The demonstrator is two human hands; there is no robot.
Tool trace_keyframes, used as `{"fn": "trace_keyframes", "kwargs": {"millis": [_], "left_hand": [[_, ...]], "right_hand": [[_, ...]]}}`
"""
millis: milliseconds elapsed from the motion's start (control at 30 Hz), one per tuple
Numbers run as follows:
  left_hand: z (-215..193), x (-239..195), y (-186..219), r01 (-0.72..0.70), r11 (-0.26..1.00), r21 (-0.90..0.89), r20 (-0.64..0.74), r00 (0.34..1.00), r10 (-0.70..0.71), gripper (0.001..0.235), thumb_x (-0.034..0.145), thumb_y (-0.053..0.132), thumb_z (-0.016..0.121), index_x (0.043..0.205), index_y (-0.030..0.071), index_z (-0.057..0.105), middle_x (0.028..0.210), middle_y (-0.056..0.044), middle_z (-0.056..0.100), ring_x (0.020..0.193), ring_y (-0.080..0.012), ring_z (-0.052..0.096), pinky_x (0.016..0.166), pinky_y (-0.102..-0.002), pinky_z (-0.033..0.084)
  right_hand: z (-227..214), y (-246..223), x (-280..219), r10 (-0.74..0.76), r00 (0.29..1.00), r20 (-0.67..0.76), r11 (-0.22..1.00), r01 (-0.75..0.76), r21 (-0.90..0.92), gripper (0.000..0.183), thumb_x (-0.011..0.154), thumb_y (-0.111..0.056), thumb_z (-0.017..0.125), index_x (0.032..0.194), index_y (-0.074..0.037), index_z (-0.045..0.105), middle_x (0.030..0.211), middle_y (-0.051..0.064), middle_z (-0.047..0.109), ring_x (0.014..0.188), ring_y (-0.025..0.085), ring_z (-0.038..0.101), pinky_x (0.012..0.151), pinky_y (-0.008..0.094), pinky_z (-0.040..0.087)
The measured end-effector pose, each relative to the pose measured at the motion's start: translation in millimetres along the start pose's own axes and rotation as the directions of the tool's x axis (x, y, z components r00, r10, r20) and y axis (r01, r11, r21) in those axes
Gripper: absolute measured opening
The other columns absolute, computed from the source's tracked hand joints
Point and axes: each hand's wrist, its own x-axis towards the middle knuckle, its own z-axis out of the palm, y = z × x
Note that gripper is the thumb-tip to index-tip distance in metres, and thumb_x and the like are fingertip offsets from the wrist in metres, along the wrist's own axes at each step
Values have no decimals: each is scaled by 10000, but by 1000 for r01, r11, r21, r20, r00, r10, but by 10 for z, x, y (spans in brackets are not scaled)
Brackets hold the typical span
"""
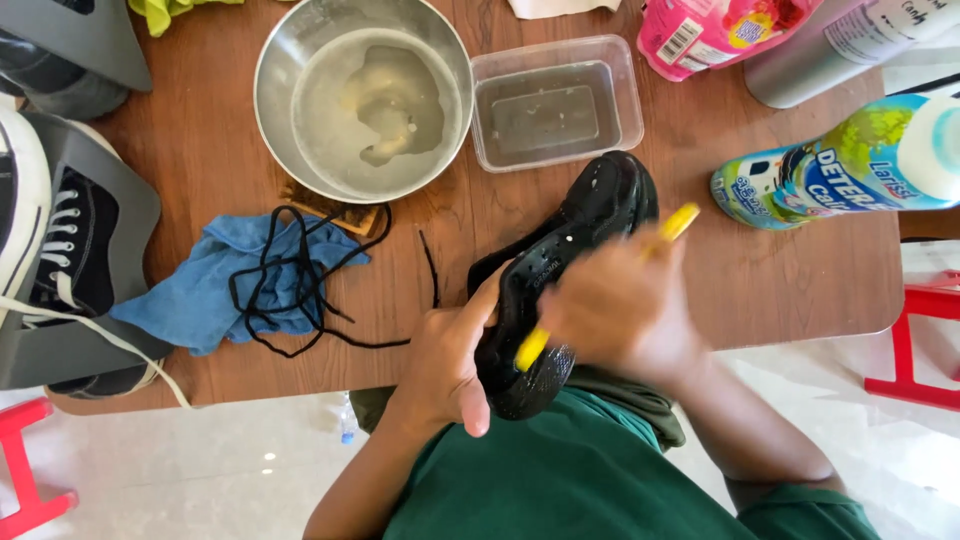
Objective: The person scrubs a black shoe with a yellow brush, repeatedly dipping the brush into a plastic container of water. They clean the sole, sides, and upper parts of the shoe while holding it on a wooden table.
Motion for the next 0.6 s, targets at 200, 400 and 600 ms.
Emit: {"fn": "trace_keyframes", "kwargs": {"millis": [200, 400, 600], "left_hand": [[-15, 23, 131, -20, 1000, 23, 38, 999, 19, 1625, 383, 1102, 184, 1559, 12, 443, 483, 3, 435, 385, -121, 436, 420, -224, 422], [-30, 95, 395, -62, 975, 212, 135, 990, 33, 1400, 619, 1004, 38, 1537, 16, 416, 515, -7, 385, 421, -186, 500, 455, -379, 416], [2, 56, 393, 21, 954, 298, 56, 998, -39, 1409, 575, 1009, 74, 1533, 44, 445, 468, 13, 398, 363, -169, 428, 406, -379, 365]], "right_hand": [[-134, -3, 232, 70, 997, -35, 993, -73, -94, 365, 940, -157, 713, 617, -146, 542, 761, 15, 567, 664, 217, 468, 797, 406, 317], [-112, 290, 210, 93, 996, 5, 995, -93, -30, 369, 993, -65, 598, 661, -97, 440, 662, 55, 475, 612, 287, 419, 748, 509, 303], [-107, 33, 240, 117, 991, 59, 989, -122, 88, 360, 1008, -148, 569, 663, -157, 466, 699, -13, 511, 635, 229, 424, 807, 441, 295]]}}
